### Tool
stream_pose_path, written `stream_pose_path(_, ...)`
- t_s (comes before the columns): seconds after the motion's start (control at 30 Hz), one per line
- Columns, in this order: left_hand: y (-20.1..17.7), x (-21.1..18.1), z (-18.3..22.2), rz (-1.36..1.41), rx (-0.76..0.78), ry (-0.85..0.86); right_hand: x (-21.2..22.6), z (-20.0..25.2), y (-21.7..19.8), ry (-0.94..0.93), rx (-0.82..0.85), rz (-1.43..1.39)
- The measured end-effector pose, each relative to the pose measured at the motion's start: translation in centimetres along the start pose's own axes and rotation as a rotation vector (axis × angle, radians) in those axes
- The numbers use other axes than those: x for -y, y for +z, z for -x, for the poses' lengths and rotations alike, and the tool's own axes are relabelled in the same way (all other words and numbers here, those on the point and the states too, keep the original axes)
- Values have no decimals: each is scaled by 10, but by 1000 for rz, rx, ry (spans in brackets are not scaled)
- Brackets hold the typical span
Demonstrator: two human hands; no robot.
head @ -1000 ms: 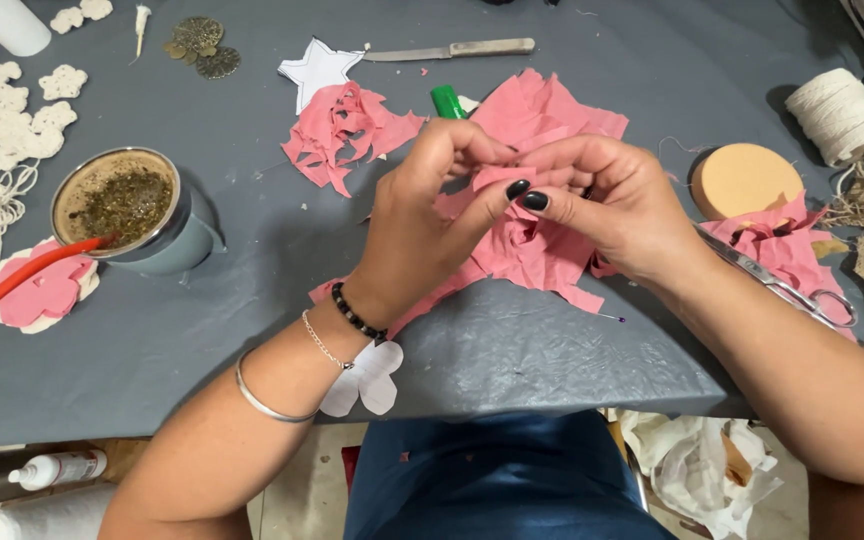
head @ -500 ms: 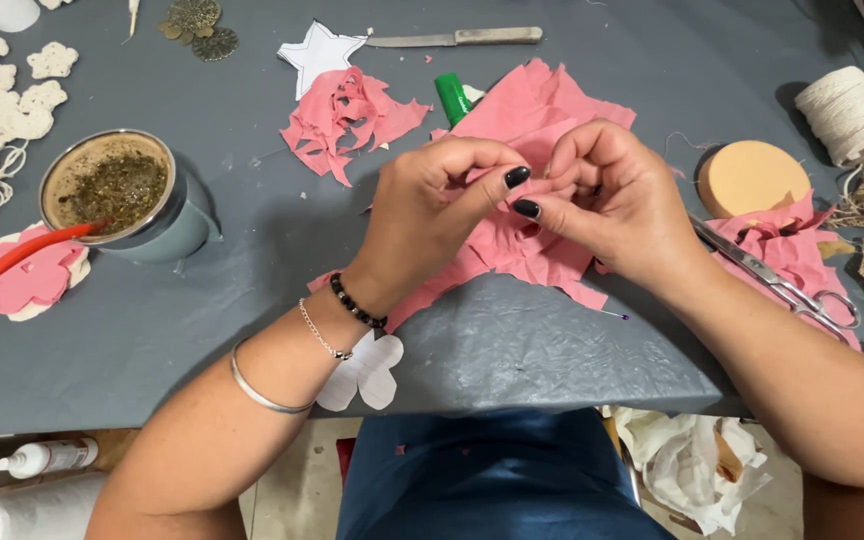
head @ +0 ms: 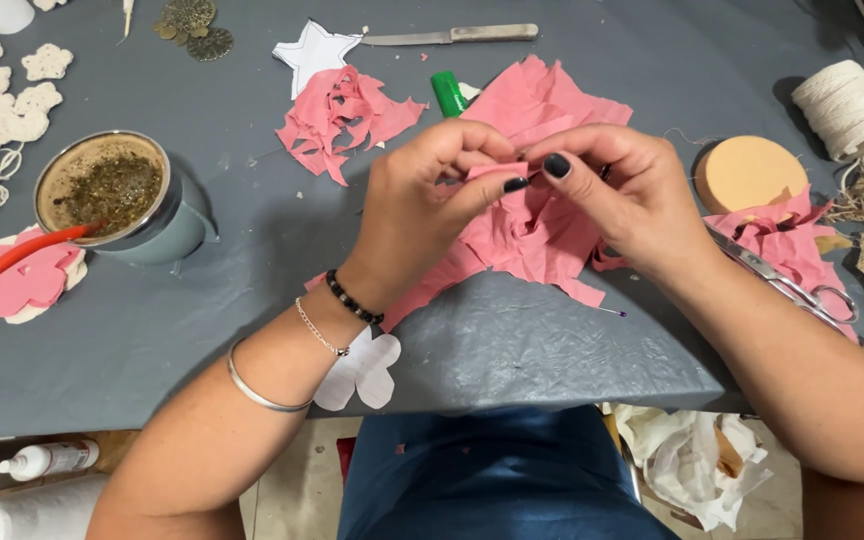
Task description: Cutting out flower shapes from pink fabric using a paper template and scissors, then assembling the pieces by layering them.
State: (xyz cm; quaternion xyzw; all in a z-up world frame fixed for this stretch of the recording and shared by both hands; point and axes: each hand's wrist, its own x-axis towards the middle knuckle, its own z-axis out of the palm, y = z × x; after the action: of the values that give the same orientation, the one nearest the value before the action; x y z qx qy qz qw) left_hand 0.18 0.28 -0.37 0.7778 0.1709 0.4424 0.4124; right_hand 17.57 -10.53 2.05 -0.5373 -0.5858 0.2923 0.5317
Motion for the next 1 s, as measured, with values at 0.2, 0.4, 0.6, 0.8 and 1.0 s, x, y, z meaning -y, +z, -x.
stream_pose_path(0.2,2,2,3,-194,58,50,-4,2,-3,17,17,111)
stream_pose_path(0.4,3,-2,3,4,72,-20,-2,5,1,-24,-12,98)
stream_pose_path(0.6,6,-14,6,70,74,-188,-12,8,2,-101,-98,135)
stream_pose_path(0.8,4,-15,6,143,98,-162,-18,8,-1,-166,-144,228)
stream_pose_path(1.0,8,-12,7,211,137,-23,41,30,-56,-154,-72,397)
